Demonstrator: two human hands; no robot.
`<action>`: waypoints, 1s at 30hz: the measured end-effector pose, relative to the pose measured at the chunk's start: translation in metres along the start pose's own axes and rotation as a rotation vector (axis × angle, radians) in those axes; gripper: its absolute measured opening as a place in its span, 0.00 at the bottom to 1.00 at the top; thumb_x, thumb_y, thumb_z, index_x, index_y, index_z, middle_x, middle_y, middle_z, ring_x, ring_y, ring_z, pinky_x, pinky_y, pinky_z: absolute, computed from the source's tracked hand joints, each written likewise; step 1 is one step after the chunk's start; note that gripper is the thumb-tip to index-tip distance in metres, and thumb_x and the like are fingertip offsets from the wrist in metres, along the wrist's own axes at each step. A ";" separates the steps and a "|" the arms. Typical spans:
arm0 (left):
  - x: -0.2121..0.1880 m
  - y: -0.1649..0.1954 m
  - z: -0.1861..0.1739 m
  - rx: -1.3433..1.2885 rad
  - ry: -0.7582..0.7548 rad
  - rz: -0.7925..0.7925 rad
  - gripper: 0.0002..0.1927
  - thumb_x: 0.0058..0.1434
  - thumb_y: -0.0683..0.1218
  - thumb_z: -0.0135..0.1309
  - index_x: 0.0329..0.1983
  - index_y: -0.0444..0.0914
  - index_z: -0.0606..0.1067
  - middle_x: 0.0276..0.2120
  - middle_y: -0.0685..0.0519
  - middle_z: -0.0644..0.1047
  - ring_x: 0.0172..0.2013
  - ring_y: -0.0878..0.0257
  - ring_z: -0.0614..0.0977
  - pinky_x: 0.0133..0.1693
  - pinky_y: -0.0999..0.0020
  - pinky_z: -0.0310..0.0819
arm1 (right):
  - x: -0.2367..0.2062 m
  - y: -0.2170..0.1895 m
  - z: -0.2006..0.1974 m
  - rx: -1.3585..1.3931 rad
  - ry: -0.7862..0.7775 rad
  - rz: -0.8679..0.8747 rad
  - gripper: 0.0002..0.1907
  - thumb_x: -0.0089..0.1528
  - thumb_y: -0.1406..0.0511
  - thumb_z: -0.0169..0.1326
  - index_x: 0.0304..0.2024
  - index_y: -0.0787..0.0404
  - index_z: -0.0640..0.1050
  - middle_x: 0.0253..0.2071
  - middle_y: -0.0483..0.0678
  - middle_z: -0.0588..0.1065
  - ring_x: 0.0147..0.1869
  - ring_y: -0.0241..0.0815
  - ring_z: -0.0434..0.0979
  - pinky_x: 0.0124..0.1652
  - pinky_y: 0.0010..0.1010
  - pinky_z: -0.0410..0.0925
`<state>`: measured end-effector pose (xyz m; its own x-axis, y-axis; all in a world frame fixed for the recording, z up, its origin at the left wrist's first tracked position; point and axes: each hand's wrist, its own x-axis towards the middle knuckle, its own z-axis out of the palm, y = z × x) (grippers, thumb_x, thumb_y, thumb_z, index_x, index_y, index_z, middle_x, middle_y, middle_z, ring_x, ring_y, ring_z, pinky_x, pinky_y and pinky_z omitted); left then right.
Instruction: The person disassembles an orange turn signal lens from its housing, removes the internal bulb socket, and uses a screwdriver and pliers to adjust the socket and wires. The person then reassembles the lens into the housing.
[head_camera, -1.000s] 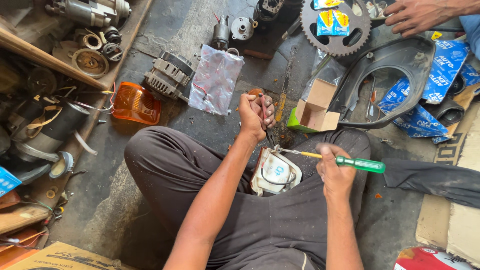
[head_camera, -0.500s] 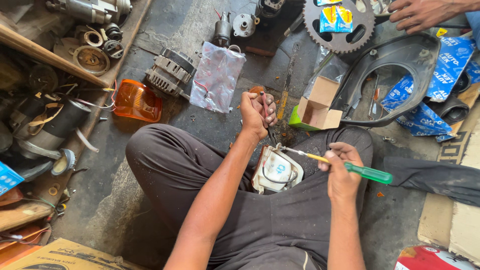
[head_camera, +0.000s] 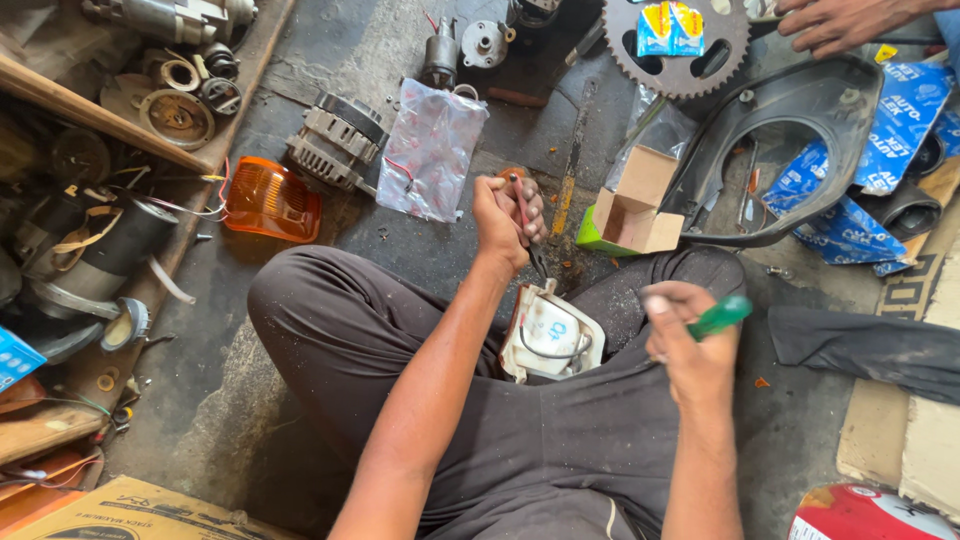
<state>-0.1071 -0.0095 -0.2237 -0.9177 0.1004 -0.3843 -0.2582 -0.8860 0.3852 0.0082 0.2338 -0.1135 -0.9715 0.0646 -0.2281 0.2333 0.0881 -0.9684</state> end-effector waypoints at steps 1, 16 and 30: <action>0.002 0.001 -0.001 0.011 0.000 0.011 0.21 0.60 0.63 0.35 0.26 0.43 0.65 0.16 0.57 0.64 0.13 0.65 0.63 0.19 0.67 0.56 | -0.001 0.002 0.004 -0.097 -0.004 0.046 0.11 0.64 0.66 0.58 0.47 0.66 0.79 0.25 0.42 0.69 0.23 0.32 0.63 0.24 0.29 0.56; 0.016 0.017 -0.008 0.366 0.002 0.390 0.29 0.62 0.50 0.31 0.58 0.32 0.73 0.38 0.46 0.83 0.32 0.60 0.83 0.37 0.67 0.80 | 0.004 0.007 0.072 -0.815 -0.265 -0.031 0.18 0.59 0.62 0.58 0.51 0.62 0.79 0.45 0.58 0.79 0.51 0.59 0.80 0.50 0.42 0.70; 0.018 0.006 -0.013 0.455 0.221 0.587 0.26 0.58 0.36 0.55 0.58 0.39 0.62 0.37 0.52 0.68 0.30 0.69 0.71 0.30 0.74 0.66 | 0.014 0.013 0.036 -0.722 -0.500 -0.085 0.24 0.49 0.59 0.71 0.48 0.57 0.83 0.37 0.51 0.73 0.42 0.47 0.75 0.44 0.35 0.69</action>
<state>-0.1215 -0.0191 -0.2386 -0.8732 -0.4635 -0.1509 0.1096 -0.4883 0.8658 -0.0042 0.1999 -0.1328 -0.8520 -0.3985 -0.3396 -0.0350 0.6905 -0.7225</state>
